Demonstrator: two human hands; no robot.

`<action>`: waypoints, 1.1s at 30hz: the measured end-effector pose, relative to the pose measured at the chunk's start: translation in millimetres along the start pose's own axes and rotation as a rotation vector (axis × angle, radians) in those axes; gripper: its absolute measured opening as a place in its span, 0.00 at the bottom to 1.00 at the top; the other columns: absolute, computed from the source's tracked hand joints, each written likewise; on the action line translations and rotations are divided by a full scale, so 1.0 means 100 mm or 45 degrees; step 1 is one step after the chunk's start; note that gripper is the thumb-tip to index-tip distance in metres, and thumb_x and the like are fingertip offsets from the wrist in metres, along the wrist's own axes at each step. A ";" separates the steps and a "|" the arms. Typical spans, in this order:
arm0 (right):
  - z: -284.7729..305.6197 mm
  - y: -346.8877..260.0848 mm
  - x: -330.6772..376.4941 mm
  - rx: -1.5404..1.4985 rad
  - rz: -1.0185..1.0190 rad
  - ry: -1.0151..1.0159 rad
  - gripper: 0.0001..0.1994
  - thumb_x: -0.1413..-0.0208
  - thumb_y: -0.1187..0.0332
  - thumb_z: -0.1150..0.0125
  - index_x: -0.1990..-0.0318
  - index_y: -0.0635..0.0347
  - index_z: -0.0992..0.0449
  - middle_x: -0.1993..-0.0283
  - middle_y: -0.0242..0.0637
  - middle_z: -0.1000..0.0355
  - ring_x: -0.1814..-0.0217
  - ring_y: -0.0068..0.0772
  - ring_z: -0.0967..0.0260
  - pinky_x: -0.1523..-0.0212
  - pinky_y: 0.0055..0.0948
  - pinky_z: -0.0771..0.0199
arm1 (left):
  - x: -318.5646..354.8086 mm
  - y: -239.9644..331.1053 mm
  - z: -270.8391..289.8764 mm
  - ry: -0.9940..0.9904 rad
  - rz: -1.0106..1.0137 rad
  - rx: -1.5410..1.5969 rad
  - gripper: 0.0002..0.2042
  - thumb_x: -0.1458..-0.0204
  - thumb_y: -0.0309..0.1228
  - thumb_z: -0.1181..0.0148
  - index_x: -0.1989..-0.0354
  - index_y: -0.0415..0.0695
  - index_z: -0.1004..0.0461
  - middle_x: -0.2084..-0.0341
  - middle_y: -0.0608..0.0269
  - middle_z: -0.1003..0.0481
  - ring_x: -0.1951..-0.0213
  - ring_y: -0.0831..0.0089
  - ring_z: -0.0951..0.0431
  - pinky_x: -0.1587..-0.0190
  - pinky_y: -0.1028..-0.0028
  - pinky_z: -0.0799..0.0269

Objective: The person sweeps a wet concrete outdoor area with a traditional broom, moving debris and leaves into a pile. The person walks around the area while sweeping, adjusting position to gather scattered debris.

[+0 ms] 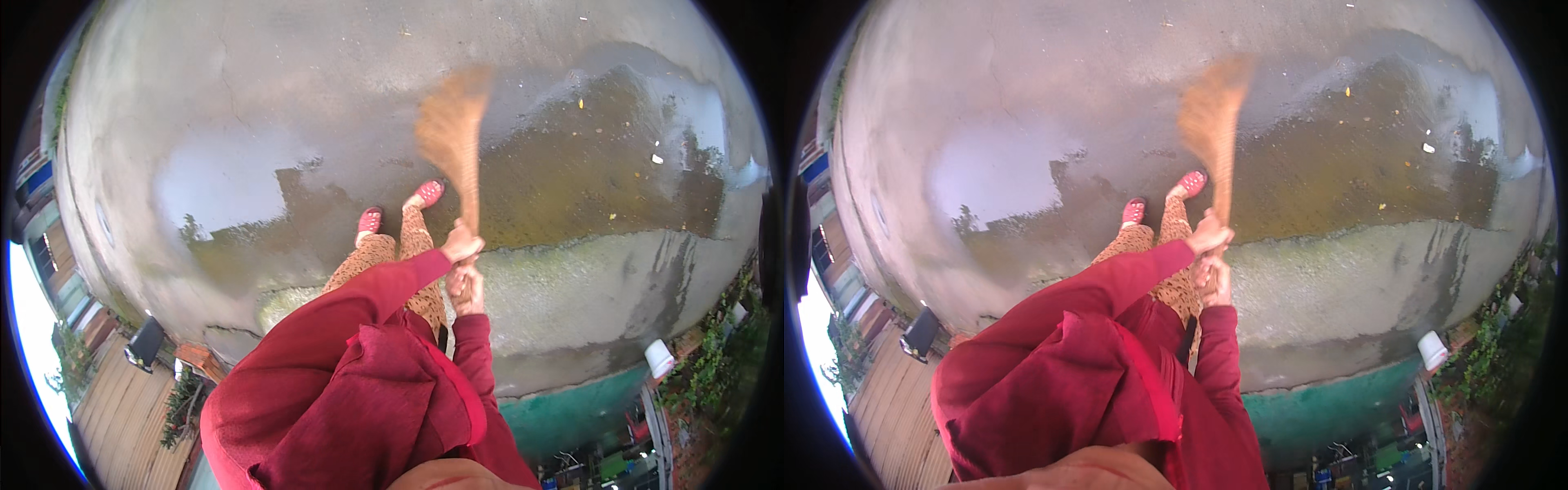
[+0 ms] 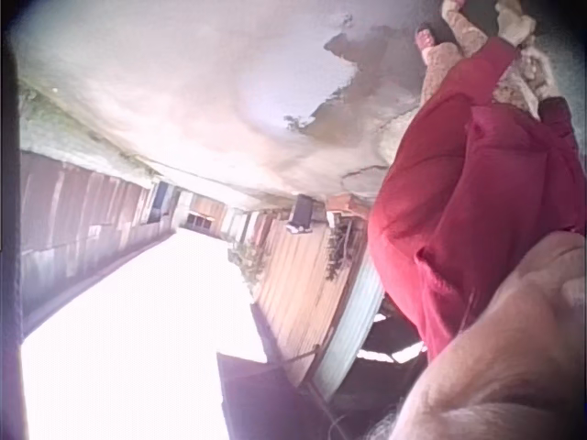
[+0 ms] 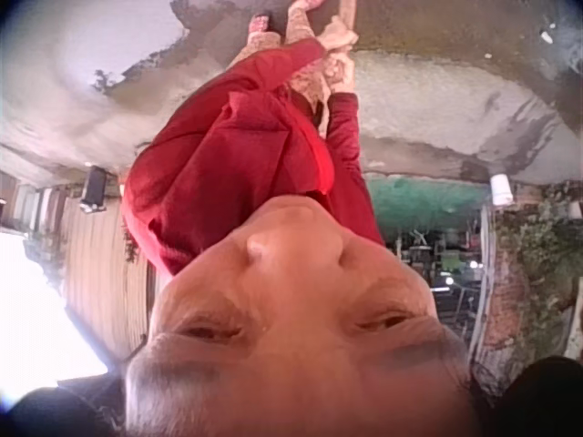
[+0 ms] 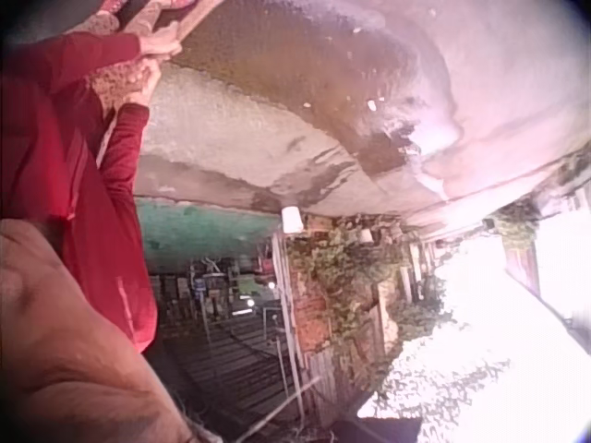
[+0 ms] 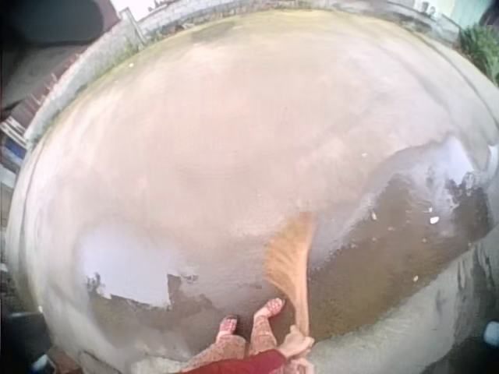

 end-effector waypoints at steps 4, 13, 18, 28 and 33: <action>-0.61 -0.28 -0.26 0.226 0.304 -0.058 0.06 0.54 0.72 0.53 0.80 0.54 0.39 0.85 0.26 0.43 0.87 0.18 0.45 0.86 0.19 0.41 | -0.13 0.84 0.24 -0.388 -0.181 -0.027 0.25 0.70 0.23 0.44 0.61 0.32 0.47 0.81 0.51 0.29 0.80 0.68 0.26 0.82 0.72 0.30; -1.75 0.87 -0.81 0.710 -0.439 -0.323 0.06 0.55 0.70 0.49 0.80 0.56 0.37 0.86 0.27 0.42 0.88 0.22 0.45 0.86 0.22 0.42 | 0.48 0.72 2.45 0.460 -0.347 0.567 0.20 0.64 0.22 0.46 0.60 0.38 0.45 0.82 0.62 0.33 0.86 0.75 0.32 0.86 0.76 0.34; -2.90 1.12 -1.66 0.655 -0.549 -0.455 0.05 0.57 0.72 0.46 0.76 0.56 0.36 0.86 0.26 0.40 0.89 0.21 0.43 0.87 0.19 0.41 | -0.03 0.70 3.83 0.607 -0.099 0.561 0.07 0.64 0.25 0.54 0.85 0.38 0.29 0.90 0.61 0.32 0.85 0.72 0.29 0.83 0.74 0.32; -2.53 -0.56 -1.20 -0.181 0.382 -0.021 0.05 0.55 0.72 0.49 0.78 0.51 0.37 0.85 0.22 0.43 0.90 0.15 0.48 0.92 0.12 0.45 | -1.22 2.04 1.71 -0.213 -0.177 -0.351 0.28 0.66 0.28 0.45 0.58 0.24 0.49 0.75 0.41 0.29 0.72 0.56 0.24 0.71 0.67 0.27; -3.05 -0.66 -1.19 0.229 0.575 0.158 0.07 0.54 0.70 0.53 0.81 0.54 0.38 0.87 0.26 0.43 0.88 0.22 0.45 0.85 0.24 0.40 | -1.01 2.58 1.80 -0.620 -0.263 0.009 0.21 0.65 0.22 0.47 0.61 0.31 0.46 0.84 0.57 0.30 0.84 0.71 0.29 0.83 0.74 0.32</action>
Point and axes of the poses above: each hand's wrist, its own x-axis away from the middle knuckle, its own z-axis out of the back of the hand, y = z × x, the point moved 5 cm from there along -x, towards the middle knuckle
